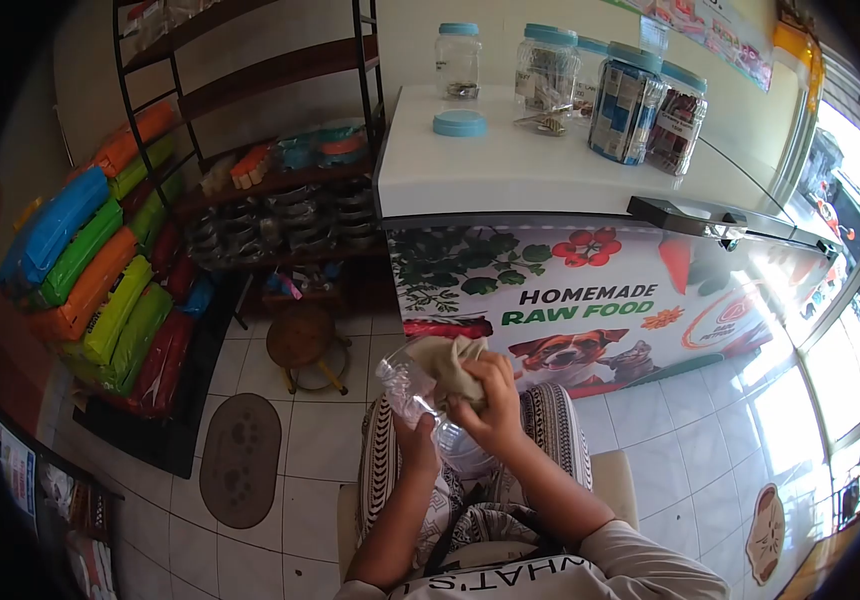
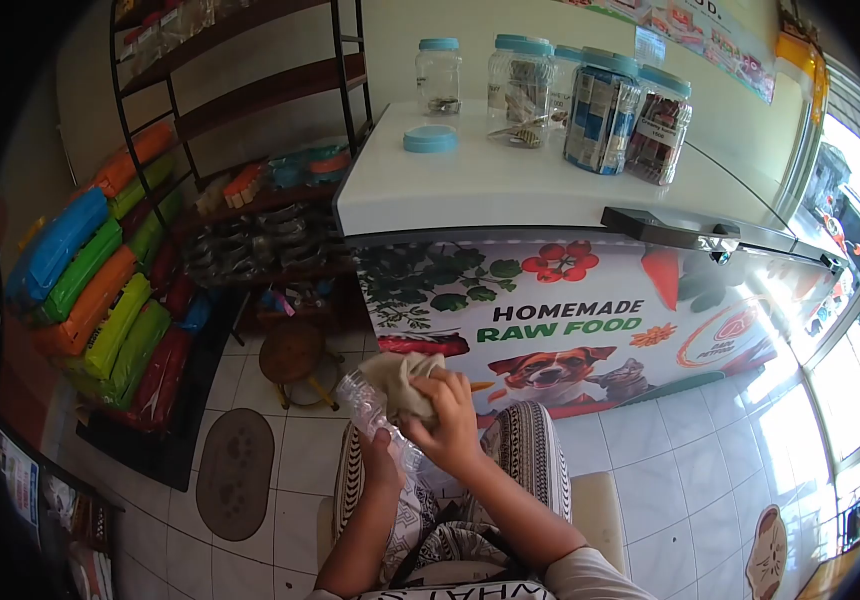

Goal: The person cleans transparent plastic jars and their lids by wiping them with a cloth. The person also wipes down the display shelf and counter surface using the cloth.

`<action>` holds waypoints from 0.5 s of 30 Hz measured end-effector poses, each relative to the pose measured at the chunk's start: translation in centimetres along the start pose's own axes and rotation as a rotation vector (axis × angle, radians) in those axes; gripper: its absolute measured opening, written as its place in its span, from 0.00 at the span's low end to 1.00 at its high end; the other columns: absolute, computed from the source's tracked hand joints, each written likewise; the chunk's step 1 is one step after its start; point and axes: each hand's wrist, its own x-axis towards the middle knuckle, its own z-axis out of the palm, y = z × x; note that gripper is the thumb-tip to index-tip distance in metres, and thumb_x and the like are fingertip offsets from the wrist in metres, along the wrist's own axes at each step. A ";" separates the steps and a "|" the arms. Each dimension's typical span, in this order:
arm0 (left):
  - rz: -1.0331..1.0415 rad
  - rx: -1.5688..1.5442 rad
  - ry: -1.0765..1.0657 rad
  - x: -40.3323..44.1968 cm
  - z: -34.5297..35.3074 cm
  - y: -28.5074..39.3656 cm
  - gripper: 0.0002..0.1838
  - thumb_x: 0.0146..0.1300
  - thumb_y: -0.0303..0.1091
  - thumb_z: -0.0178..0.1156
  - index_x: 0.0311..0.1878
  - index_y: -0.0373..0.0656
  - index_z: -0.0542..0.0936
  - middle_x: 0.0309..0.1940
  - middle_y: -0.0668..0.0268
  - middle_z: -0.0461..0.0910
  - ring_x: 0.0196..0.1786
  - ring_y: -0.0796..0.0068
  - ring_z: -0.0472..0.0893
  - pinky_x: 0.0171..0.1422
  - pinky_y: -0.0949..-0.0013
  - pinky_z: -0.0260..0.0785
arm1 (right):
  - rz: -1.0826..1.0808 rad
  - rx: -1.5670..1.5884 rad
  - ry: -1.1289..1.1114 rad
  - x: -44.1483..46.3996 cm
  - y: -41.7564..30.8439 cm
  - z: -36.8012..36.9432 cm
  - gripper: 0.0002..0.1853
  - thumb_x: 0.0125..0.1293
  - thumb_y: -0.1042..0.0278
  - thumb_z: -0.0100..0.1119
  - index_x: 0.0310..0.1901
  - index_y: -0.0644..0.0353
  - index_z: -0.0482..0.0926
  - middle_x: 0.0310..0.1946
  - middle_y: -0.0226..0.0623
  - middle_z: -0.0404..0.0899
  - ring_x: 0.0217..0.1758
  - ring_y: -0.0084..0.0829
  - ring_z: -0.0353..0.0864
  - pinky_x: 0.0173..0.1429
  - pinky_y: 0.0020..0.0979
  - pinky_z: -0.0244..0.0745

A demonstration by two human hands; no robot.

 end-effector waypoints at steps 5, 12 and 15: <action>0.003 -0.106 0.244 1.4 -3.0 1.7 0.46 0.52 0.52 0.62 0.72 0.51 0.52 0.62 0.56 0.65 0.63 0.58 0.68 0.67 0.49 0.61 | -0.099 -0.122 -0.329 -6.2 2.1 -0.6 0.19 0.49 0.61 0.66 0.41 0.62 0.77 0.35 0.40 0.79 0.40 0.41 0.81 0.43 0.35 0.76; -0.282 -0.042 -0.119 -0.8 -2.9 -1.5 0.50 0.48 0.73 0.55 0.72 0.60 0.54 0.67 0.55 0.62 0.66 0.54 0.66 0.64 0.43 0.61 | 0.127 0.344 0.089 -2.0 4.7 -3.6 0.30 0.54 0.51 0.64 0.53 0.64 0.69 0.40 0.44 0.78 0.43 0.41 0.80 0.47 0.39 0.76; -0.449 -0.161 -0.180 -1.7 -3.3 -3.5 0.48 0.52 0.74 0.50 0.72 0.59 0.55 0.67 0.56 0.63 0.65 0.55 0.67 0.67 0.46 0.59 | -0.232 -0.090 -0.185 1.0 2.6 -0.8 0.25 0.51 0.56 0.66 0.47 0.62 0.72 0.38 0.44 0.77 0.41 0.43 0.77 0.48 0.39 0.73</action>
